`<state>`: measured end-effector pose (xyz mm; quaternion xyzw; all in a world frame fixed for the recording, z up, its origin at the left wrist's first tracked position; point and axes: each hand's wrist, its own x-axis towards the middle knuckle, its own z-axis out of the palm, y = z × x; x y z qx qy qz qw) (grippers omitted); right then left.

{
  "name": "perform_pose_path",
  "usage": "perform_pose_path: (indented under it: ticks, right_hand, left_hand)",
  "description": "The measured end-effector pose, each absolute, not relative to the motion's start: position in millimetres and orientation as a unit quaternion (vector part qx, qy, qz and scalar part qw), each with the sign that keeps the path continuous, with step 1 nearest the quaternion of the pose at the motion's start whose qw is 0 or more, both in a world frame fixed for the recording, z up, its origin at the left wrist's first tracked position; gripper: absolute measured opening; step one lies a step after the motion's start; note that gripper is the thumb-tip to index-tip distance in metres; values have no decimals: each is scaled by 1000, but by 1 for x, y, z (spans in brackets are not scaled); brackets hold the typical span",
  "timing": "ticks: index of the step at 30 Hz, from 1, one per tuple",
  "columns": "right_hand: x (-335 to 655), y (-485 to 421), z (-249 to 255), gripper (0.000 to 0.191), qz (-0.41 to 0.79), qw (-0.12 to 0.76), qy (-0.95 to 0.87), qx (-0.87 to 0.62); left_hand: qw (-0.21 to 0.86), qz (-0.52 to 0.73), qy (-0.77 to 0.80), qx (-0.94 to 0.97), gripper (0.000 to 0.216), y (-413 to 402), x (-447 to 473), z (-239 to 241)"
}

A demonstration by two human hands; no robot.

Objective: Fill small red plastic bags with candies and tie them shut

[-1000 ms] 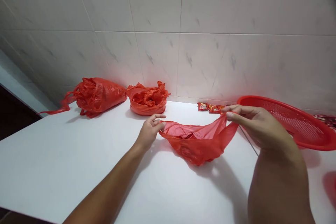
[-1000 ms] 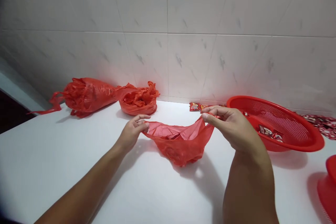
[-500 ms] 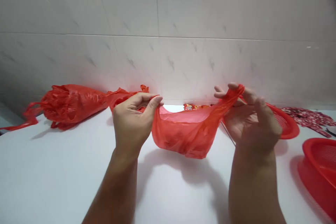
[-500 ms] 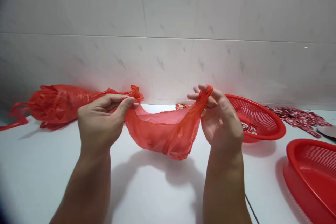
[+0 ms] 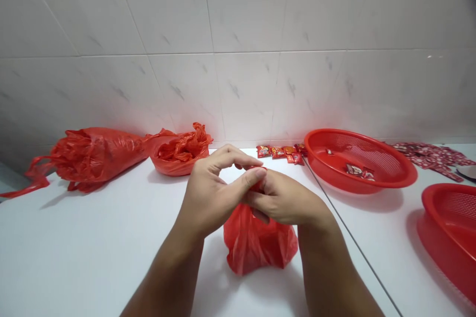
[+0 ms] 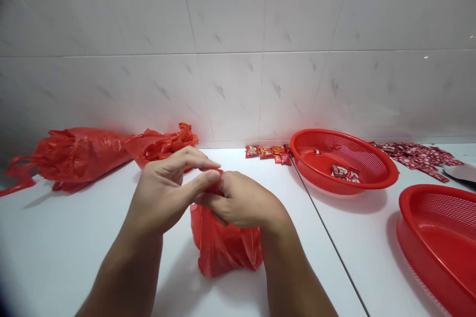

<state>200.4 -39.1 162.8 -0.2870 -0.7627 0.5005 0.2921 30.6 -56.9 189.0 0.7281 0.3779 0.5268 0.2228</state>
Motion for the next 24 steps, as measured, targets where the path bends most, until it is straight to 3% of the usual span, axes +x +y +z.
perform_pose_path:
  ticks: [4,10,16,19,22,24]
  right_hand:
    - [208,-35,160,46,575,331,-702,-260]
    - [205,-32,156,50,604,334,-673,-266]
    - [197,-28,154,40,543,428,-637,-342]
    - [199,-29,157,40,522,434,-655,-331]
    - [206,-30,159,36,551,409,-665,-293]
    - [212,-30,160,28,575,388,-671,-260]
  left_hand:
    - [234,463,403,754,34,-52,14,194]
    - [219,396,428,782,11,-43,2,194]
    - [167,414,466,764,25,-41,4,190]
    - [166,444,455,754,23,-38,1,188]
    - [242,434,402,769,94,-33,-1,184]
    - [348,369,359,783,125,-28,0,180]
